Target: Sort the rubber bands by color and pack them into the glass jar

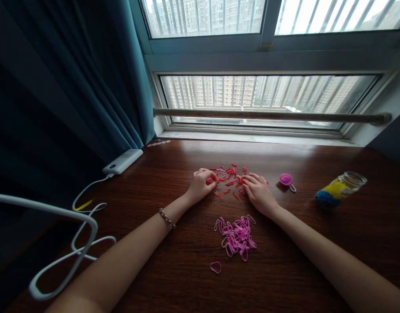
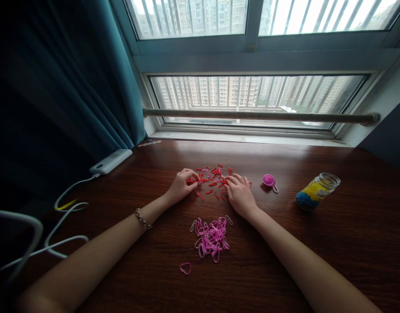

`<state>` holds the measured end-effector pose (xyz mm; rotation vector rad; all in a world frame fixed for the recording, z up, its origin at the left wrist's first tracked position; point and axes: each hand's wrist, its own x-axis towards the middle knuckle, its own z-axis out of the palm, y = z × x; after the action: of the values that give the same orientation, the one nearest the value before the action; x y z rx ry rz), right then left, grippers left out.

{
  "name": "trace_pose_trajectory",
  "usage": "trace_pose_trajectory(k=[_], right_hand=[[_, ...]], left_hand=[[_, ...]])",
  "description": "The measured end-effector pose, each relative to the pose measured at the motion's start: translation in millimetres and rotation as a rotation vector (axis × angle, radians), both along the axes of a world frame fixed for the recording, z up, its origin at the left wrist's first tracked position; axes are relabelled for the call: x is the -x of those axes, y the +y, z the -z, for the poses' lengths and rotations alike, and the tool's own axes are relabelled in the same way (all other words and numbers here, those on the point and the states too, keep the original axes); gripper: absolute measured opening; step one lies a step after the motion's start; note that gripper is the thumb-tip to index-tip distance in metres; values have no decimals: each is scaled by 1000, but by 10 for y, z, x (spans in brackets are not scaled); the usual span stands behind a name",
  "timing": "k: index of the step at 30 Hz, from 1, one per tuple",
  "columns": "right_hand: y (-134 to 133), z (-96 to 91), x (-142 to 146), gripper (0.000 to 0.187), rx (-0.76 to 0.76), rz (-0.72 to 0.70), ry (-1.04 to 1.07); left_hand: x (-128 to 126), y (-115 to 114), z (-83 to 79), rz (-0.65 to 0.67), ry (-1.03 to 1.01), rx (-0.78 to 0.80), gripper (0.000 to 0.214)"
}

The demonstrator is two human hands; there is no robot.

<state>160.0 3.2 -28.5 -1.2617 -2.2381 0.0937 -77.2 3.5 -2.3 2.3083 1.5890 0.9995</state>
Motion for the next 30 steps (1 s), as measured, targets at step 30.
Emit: trace_pose_trajectory(k=[30], right_hand=[[-442,-406,174,29,-62,-288,366]], left_hand=[[92,111,109,-69,-166,-23,4]])
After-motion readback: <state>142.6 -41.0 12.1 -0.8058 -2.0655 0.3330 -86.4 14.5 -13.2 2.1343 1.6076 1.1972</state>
